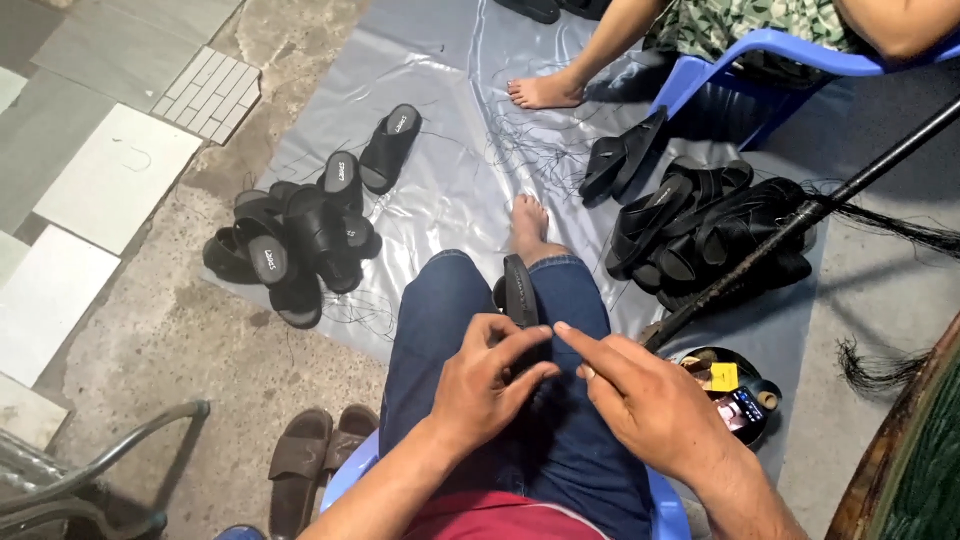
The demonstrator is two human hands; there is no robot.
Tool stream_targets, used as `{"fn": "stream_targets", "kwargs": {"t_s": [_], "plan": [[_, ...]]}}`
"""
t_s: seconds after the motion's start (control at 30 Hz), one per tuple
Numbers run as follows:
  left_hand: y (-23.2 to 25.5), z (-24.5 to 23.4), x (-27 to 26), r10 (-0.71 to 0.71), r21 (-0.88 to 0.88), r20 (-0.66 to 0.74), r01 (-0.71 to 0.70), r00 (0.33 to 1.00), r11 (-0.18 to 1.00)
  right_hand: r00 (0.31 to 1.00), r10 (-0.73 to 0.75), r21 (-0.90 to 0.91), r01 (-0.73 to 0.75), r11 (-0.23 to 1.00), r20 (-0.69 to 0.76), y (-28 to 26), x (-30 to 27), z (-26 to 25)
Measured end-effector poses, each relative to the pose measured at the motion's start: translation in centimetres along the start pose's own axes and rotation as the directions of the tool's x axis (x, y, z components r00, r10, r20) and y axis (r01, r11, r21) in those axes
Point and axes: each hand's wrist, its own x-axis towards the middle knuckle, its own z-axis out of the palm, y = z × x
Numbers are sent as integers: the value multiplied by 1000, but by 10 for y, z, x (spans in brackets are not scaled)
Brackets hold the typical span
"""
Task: Hand-sewing the strap of a black sandal to its sole using a needle and thread
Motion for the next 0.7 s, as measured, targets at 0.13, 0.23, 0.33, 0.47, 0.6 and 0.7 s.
{"fn": "stream_targets", "kwargs": {"t_s": [0.13, 0.23, 0.33, 0.47, 0.6, 0.7], "plan": [[3, -3, 3, 14, -52, -44, -16, 999, 999, 1000, -10, -40, 10, 999, -9, 1, 1, -4], [0, -8, 5, -52, -93, -32, 49, 998, 994, 938, 206, -152, -169, 974, 277, 9, 3, -5], [-3, -8, 7, -79, -160, -21, 75, 997, 984, 946, 138, 28, -153, 988, 292, 12, 8, 14], [-6, -10, 3, -58, -204, 13, 59, 998, 977, 991, 133, 354, -113, 928, -32, 7, 15, 31], [-14, -14, -6, 54, -70, 54, -50, 997, 996, 978, -36, 181, 74, 981, -204, 8, 17, 29], [-17, -9, -12, 150, 49, 48, -152, 988, 987, 966, 20, -72, -39, 997, -256, 14, 17, 42]]}}
